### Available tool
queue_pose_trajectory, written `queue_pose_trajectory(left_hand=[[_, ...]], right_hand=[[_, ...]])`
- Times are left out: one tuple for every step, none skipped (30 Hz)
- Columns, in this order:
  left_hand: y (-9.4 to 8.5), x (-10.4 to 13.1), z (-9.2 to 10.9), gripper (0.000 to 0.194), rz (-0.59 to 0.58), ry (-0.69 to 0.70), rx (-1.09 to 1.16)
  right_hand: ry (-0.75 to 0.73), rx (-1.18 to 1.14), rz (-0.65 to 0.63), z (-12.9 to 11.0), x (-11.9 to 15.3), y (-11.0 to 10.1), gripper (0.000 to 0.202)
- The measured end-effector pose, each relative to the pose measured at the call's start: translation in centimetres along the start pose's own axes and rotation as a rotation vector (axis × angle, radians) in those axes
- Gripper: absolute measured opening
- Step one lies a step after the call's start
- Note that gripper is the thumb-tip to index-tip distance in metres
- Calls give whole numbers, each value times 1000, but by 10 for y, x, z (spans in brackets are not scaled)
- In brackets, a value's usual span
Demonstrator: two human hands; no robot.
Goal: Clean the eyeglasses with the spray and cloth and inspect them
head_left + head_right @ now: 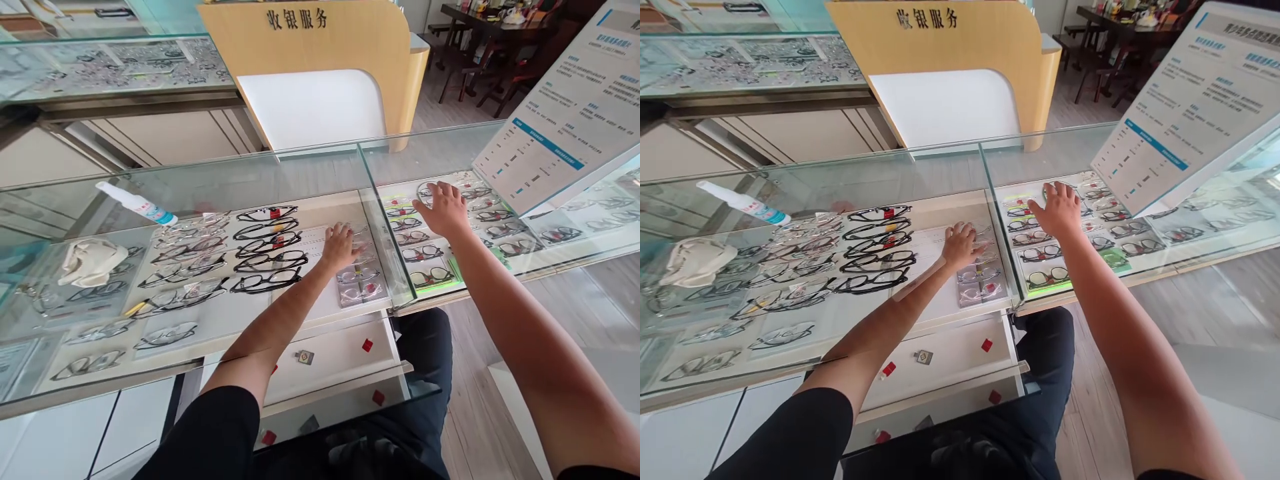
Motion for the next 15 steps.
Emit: queue_pose_trajectory(left_hand=[[-5, 6, 8, 47, 9, 7, 19], [-10, 14, 17, 44, 13, 13, 47], [-14, 25, 29, 41, 9, 16, 85], [-19, 37, 40, 35, -1, 2, 131], [-23, 52, 53, 29, -34, -14, 184], [-27, 70, 66, 22, -81, -35, 248], [-32, 90, 78, 18, -139, -64, 320], [-37, 111, 89, 14, -215, -98, 390], [-44, 134, 101, 14, -325, -98, 471], [-54, 157, 114, 17, -455, -60, 561], [-69, 178, 125, 21, -558, 4, 653], [-88, 198, 136, 21, -680, 99, 767], [-111, 215, 142, 23, -776, 179, 858], [-137, 226, 144, 21, -808, 252, 913], [-165, 230, 141, 20, -778, 341, 944]], right_hand=[[8, 6, 0, 0, 0, -1, 82], [14, 10, 2, 0, 0, -2, 82], [17, 14, 6, 0, 1, -3, 82], [17, 17, 8, 0, 1, -3, 82], [16, 20, 9, 1, 1, -4, 81], [16, 24, 7, 1, 1, -4, 81], [19, 30, 5, 1, 1, -4, 80], [21, 38, 1, 1, 2, -5, 80], [26, 50, -1, 2, 2, -5, 79], [30, 63, -2, 2, 2, -5, 79], [34, 77, -4, 3, 2, -6, 79], [38, 89, -8, 3, 2, -6, 79], [42, 97, -18, 3, 1, -6, 79], [46, 99, -30, 4, 1, -6, 80], [48, 95, -42, 4, 0, -6, 81]])
Point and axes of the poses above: each hand's wrist, its own x-axis away from the middle knuckle, its own y-axis out of the palm, z = x × y, the point moved 5 cm from there along -x, towards the middle knuckle, and after that the axes turned 6 degrees about y, right-handed, at the moved point
